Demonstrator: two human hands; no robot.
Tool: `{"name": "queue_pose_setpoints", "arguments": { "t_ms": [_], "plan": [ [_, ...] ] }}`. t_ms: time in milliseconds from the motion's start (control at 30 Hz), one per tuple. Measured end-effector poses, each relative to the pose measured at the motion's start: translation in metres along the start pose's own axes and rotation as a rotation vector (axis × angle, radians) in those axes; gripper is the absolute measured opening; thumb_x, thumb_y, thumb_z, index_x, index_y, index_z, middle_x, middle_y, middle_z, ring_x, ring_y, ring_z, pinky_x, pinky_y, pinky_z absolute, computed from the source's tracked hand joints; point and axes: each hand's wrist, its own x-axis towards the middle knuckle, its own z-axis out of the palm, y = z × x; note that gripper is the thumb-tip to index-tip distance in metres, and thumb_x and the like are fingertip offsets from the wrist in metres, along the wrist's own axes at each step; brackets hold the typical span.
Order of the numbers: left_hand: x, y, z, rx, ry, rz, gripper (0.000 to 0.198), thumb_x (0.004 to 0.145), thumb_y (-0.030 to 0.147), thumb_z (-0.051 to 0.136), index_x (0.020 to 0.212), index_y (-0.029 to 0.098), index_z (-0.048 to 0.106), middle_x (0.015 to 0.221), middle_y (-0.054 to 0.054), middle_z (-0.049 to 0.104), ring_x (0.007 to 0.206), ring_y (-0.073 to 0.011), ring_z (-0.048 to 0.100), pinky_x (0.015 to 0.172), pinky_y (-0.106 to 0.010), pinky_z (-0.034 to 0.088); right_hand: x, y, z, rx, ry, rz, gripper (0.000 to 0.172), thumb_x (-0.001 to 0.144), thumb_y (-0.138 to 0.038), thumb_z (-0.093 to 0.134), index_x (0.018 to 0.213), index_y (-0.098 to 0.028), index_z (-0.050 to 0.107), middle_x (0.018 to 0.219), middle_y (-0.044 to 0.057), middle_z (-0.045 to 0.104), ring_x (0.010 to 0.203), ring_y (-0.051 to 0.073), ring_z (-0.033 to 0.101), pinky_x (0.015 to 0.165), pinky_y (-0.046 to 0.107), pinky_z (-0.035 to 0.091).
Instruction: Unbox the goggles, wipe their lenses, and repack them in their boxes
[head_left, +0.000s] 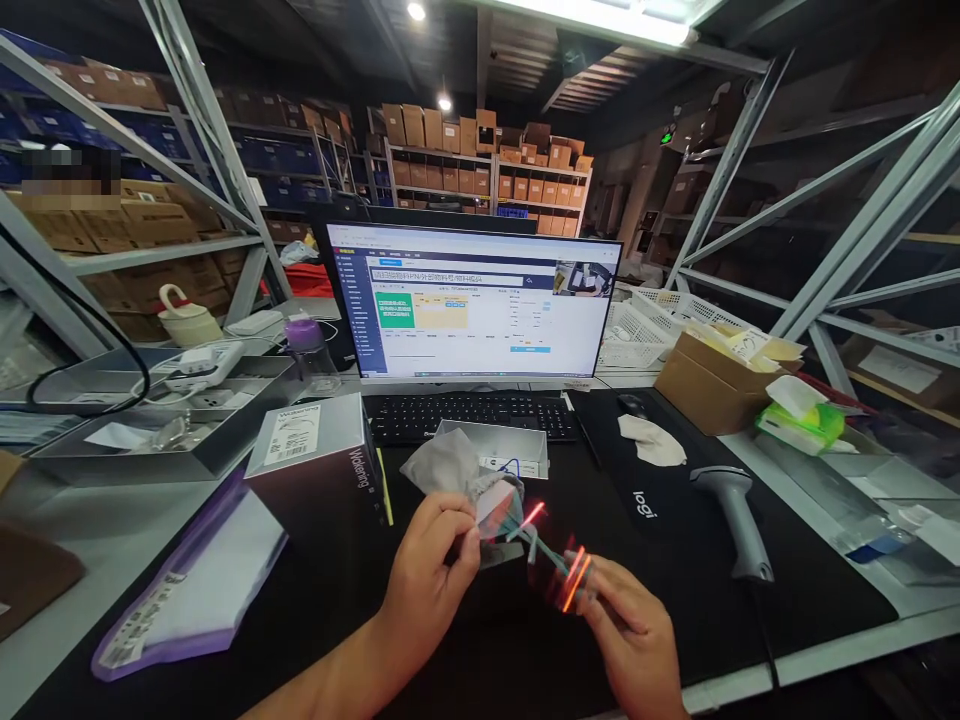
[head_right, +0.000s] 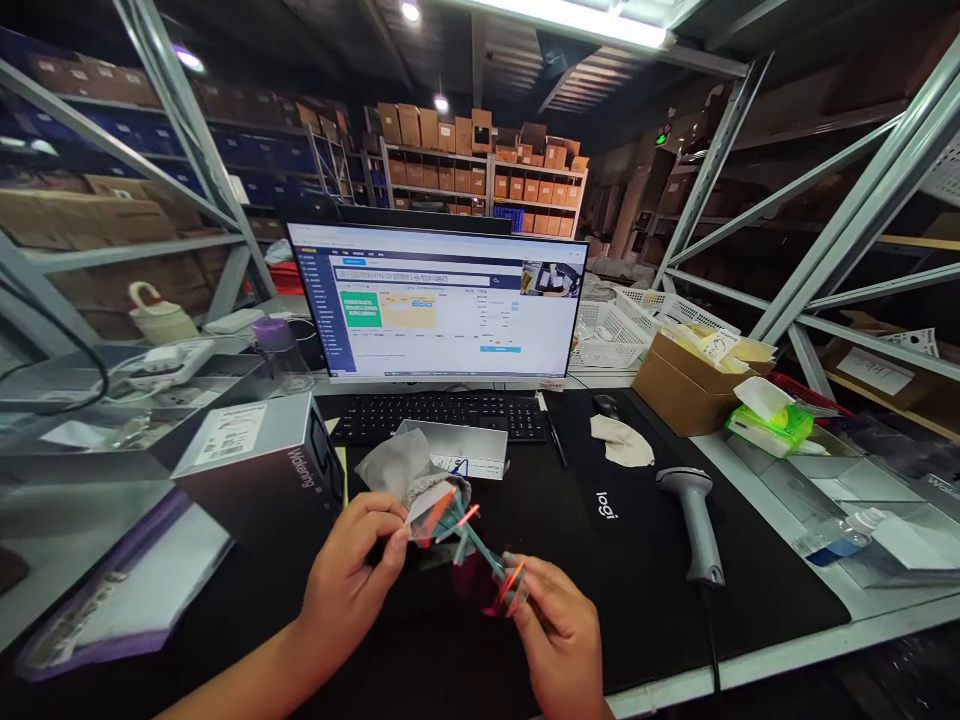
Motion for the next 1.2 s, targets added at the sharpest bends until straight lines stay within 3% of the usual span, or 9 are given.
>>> {"name": "queue_pose_setpoints", "arguments": {
  "t_ms": [133,267,400,533,733,867,1000,1133,1200],
  "plan": [
    [-0.001,-0.003,-0.003,0.047,-0.007,0.008,0.018,0.094,0.01,0.048,0.083,0.021,0.058,0.093,-0.003,0.057,0.084,-0.0138,0.059,0.075,-0.024,0.051,-0.003,0.002,-0.003,-0.152,-0.051,-0.229,0.038,0.089,-0.009,0.064,0.121,-0.027,0.073,0.113,0.008,0.076,0.099,0.022,0.075,0.087,0.031,0.064],
    [-0.004,-0.004,-0.005,0.113,-0.058,0.085,0.017,0.093,0.01,0.049,0.085,0.02,0.059,0.096,-0.004,0.053,0.086,-0.0145,0.058,0.077,-0.024,0.052,-0.001,0.0,-0.001,-0.219,-0.087,-0.346,0.049,0.089,-0.003,0.061,0.132,-0.026,0.066,0.122,0.009,0.073,0.106,0.023,0.073,0.092,0.033,0.063],
    [-0.011,-0.001,-0.009,0.156,-0.103,0.127,0.015,0.092,0.009,0.049,0.085,0.02,0.058,0.095,-0.005,0.05,0.081,-0.0139,0.055,0.07,-0.023,0.052,0.003,-0.003,0.012,-0.182,0.038,-0.24,0.033,0.09,-0.01,0.063,0.117,-0.026,0.075,0.11,0.007,0.077,0.095,0.022,0.076,0.084,0.031,0.065],
    [-0.018,0.002,-0.013,0.202,-0.059,0.147,0.017,0.09,0.008,0.048,0.083,0.02,0.058,0.092,-0.005,0.049,0.08,-0.0146,0.054,0.069,-0.024,0.052,0.004,-0.007,0.031,-0.145,0.067,-0.116,0.019,0.09,-0.02,0.067,0.103,-0.025,0.08,0.097,0.007,0.08,0.085,0.024,0.078,0.077,0.031,0.067],
    [-0.017,0.003,-0.029,0.338,0.122,0.116,0.015,0.091,0.009,0.05,0.085,0.02,0.06,0.097,-0.007,0.047,0.087,-0.018,0.051,0.074,-0.029,0.052,0.014,-0.017,0.042,-0.14,-0.099,-0.403,0.036,0.092,-0.009,0.058,0.122,-0.024,0.072,0.111,0.01,0.077,0.097,0.023,0.076,0.085,0.033,0.065],
    [-0.014,0.004,-0.04,0.356,0.104,0.177,0.015,0.089,0.008,0.051,0.084,0.02,0.06,0.097,-0.006,0.046,0.087,-0.0178,0.051,0.073,-0.028,0.051,0.031,-0.027,0.039,-0.206,-0.242,-0.558,0.041,0.093,-0.005,0.054,0.129,-0.022,0.067,0.116,0.013,0.075,0.102,0.024,0.074,0.085,0.034,0.065],
    [-0.017,0.007,-0.043,0.367,0.089,0.2,0.018,0.088,0.005,0.05,0.085,0.021,0.059,0.098,-0.005,0.046,0.087,-0.0167,0.051,0.073,-0.027,0.051,0.047,-0.035,0.045,-0.151,-0.204,-0.396,0.03,0.094,-0.01,0.055,0.115,-0.021,0.073,0.108,0.01,0.077,0.098,0.022,0.074,0.087,0.033,0.064],
    [-0.028,0.008,-0.041,0.404,0.136,0.122,0.019,0.089,0.006,0.05,0.086,0.022,0.06,0.098,-0.005,0.045,0.086,-0.0174,0.051,0.071,-0.03,0.051,0.049,-0.04,0.061,-0.114,-0.135,-0.21,0.021,0.093,-0.014,0.057,0.096,-0.022,0.076,0.094,0.007,0.077,0.085,0.02,0.074,0.076,0.03,0.063],
    [-0.033,0.006,-0.04,0.426,0.166,0.119,0.018,0.089,0.009,0.051,0.087,0.024,0.062,0.097,-0.005,0.046,0.085,-0.0186,0.052,0.071,-0.032,0.052,0.045,-0.044,0.068,-0.176,-0.095,-0.193,0.022,0.093,-0.015,0.055,0.092,-0.022,0.076,0.095,0.007,0.075,0.084,0.021,0.072,0.072,0.031,0.061]
  ]
}}
